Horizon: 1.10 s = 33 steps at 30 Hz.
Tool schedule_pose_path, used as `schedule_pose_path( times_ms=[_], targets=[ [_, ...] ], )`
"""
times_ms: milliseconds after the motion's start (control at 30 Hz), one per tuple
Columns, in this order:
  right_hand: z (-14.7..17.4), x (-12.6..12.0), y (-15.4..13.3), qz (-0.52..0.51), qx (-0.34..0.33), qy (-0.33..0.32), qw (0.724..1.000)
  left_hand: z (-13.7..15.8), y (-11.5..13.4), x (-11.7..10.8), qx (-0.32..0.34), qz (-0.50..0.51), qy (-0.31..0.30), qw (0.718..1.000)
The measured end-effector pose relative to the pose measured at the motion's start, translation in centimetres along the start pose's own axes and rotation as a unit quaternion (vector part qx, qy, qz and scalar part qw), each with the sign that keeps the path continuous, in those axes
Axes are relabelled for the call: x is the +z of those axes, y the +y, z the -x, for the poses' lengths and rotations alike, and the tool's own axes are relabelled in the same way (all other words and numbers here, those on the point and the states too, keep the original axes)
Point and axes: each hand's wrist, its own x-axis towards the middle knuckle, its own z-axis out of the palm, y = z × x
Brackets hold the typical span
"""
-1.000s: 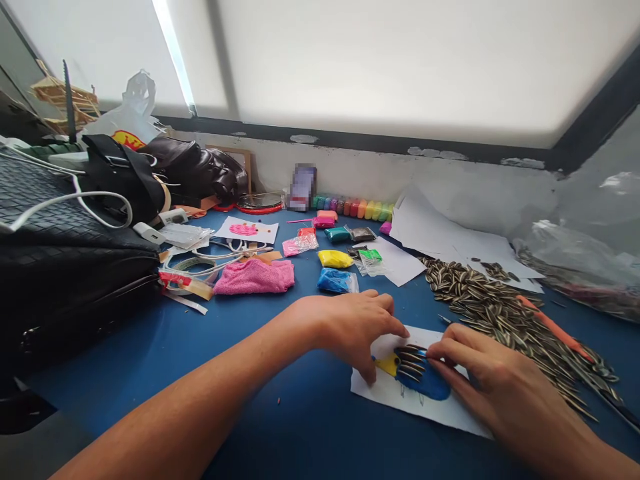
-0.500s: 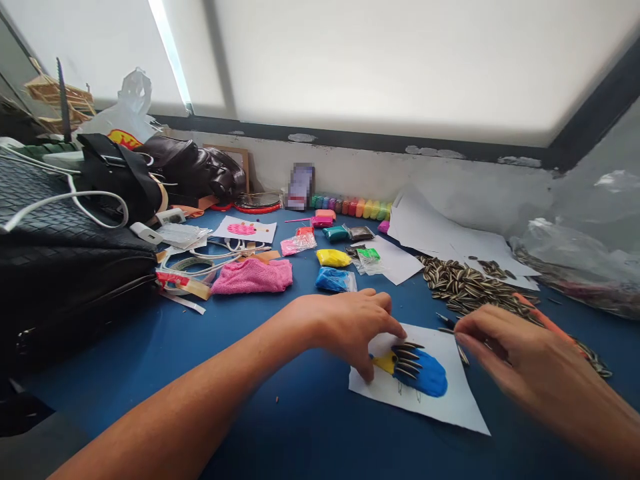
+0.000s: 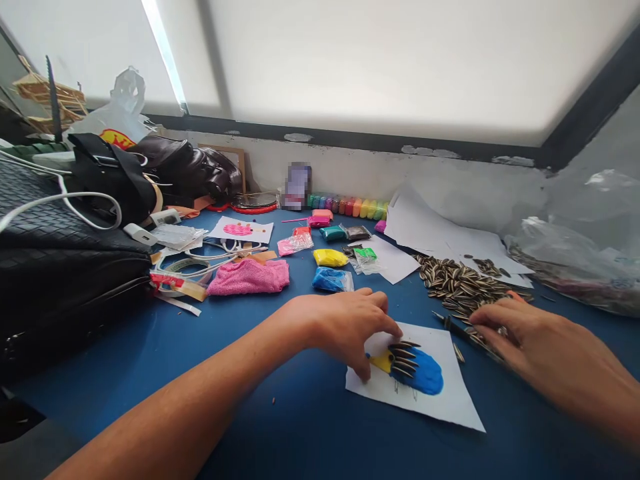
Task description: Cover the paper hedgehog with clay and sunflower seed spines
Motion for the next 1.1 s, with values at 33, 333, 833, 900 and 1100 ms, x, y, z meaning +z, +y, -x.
schedule_pose_path(
  times_ms=[33,333,833,900,1100],
  targets=[
    [-0.1,0.0,0.3,0.014,0.009,0.007,1.0,0.0,0.0,0.0,-0.001,0.0,-0.001,1.0],
    [-0.6,0.9,0.2,0.033,-0.001,0.003,0.999,0.0,0.1,-0.1,-0.001,0.004,0.0,1.0],
    [-0.8,0.4,1.0,-0.038,0.011,0.003,0.999,0.0,0.0,0.0,0.001,0.01,0.0,1.0],
    [-0.9,0.4,0.8,-0.041,0.009,0.006,0.999,0.1,0.0,0.0,0.002,0.01,0.0,1.0],
    [-0.6,0.1,0.8,-0.037,-0.001,-0.028,0.999,0.1,0.1,-0.1,-0.004,0.004,-0.004,1.0]
  ],
)
